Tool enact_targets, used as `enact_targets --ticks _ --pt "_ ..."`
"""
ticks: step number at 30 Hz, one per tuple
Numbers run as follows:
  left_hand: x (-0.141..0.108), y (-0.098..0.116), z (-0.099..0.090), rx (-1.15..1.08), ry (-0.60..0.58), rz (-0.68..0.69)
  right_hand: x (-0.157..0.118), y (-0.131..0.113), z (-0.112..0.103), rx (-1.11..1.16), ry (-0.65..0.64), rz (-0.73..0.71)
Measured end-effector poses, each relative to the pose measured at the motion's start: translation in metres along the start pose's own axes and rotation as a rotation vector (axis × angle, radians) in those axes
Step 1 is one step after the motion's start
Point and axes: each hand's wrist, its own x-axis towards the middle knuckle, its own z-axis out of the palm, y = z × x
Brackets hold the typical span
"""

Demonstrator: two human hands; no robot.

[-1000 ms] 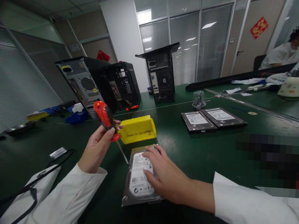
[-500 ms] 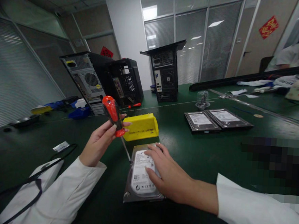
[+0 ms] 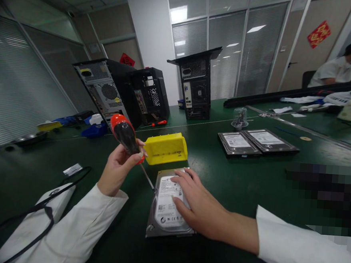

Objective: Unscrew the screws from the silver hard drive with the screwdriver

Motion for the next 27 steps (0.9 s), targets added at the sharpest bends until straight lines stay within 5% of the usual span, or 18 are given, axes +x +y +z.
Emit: enact_targets --ticks 6,16,27 --pt "-0.001 -0.002 -0.004 -0.122 -0.121 -0.060 0.000 -0.002 -0.001 0.016 0.022 -0.030" --pt "0.000 0.002 0.001 -0.396 -0.157 -0.168 0.000 -0.002 0.000 0.021 0.030 -0.030" --pt "0.000 -0.010 -0.008 -0.156 -0.063 -0.089 -0.002 0.000 0.000 0.052 0.040 -0.062"
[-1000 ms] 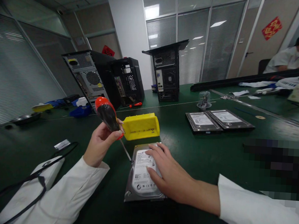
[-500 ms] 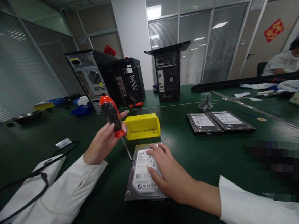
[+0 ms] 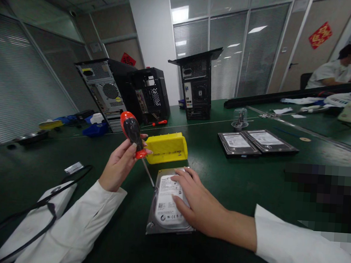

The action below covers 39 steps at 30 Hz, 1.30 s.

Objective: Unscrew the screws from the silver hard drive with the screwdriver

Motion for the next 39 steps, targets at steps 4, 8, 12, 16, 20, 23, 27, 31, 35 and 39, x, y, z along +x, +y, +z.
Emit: enact_targets --ticks 4,8,12,16,20,23,27,31,35,39 --pt "-0.001 0.000 0.001 0.004 0.028 0.014 0.001 -0.001 0.000 -0.009 -0.006 0.002" --pt "0.000 0.000 0.003 -0.020 0.017 0.069 0.001 -0.001 -0.001 0.001 -0.015 0.005" --pt "0.001 -0.001 0.004 -0.049 0.002 0.074 0.001 -0.001 -0.001 -0.006 -0.008 0.010" --pt "0.000 0.000 0.004 -0.049 0.023 0.065 0.001 -0.001 0.000 -0.019 -0.013 0.020" --pt "-0.001 0.002 0.006 0.011 0.074 0.075 0.001 -0.001 0.000 -0.019 0.000 0.008" --pt "-0.001 0.004 0.008 0.032 0.097 0.059 0.002 -0.001 0.001 -0.019 -0.005 0.003" --pt "0.000 0.005 0.010 0.052 0.112 0.064 0.002 -0.001 0.000 -0.041 -0.017 0.023" --pt "0.001 0.004 0.009 0.089 0.110 0.092 0.002 -0.002 -0.001 -0.066 -0.030 0.048" --pt "0.000 0.002 0.008 0.082 0.053 0.069 0.002 -0.002 0.000 -0.080 -0.025 0.041" --pt "-0.002 0.003 0.010 -0.075 -0.032 -0.022 0.002 0.000 0.001 -0.070 -0.015 0.017"
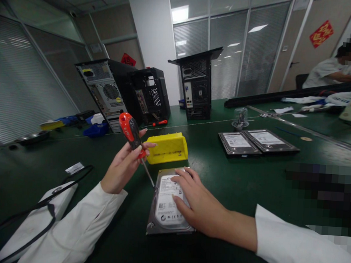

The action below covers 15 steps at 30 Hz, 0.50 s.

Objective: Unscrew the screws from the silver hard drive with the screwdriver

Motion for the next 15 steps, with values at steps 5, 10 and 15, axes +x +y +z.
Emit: enact_targets --ticks 5,10,15 --pt "0.0000 0.0036 0.0007 -0.134 -0.018 -0.068 0.0002 0.0003 -0.0003 0.010 -0.001 -0.003" --pt "0.0005 0.0007 -0.0025 -0.092 -0.029 -0.034 -0.0001 0.0011 0.0015 -0.009 -0.004 0.021" --pt "-0.0013 -0.0018 -0.0017 -0.053 -0.028 0.018 0.0007 0.0023 0.0029 -0.025 0.005 0.009"
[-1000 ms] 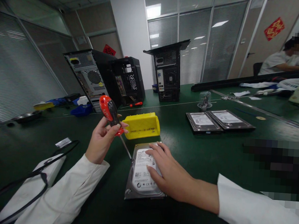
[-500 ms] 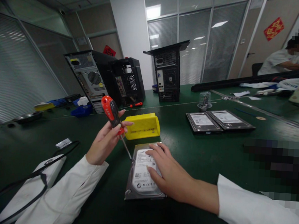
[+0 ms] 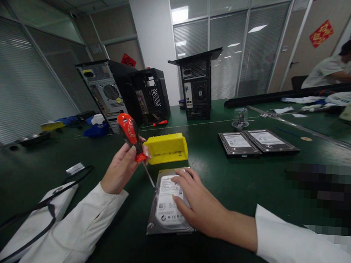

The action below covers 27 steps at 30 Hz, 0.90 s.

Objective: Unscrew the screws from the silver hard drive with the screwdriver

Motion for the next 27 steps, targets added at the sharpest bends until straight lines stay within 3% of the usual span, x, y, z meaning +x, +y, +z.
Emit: enact_targets --ticks 15,23,27 --pt "0.000 0.002 0.003 -0.134 -0.111 -0.067 -0.001 -0.003 -0.003 0.003 -0.025 0.028" --pt "0.000 -0.003 0.005 -0.035 -0.008 0.005 -0.001 0.000 0.000 0.004 -0.006 0.003" --pt "-0.002 0.000 0.015 -0.170 0.022 -0.001 -0.001 0.000 0.000 -0.006 0.008 -0.013"
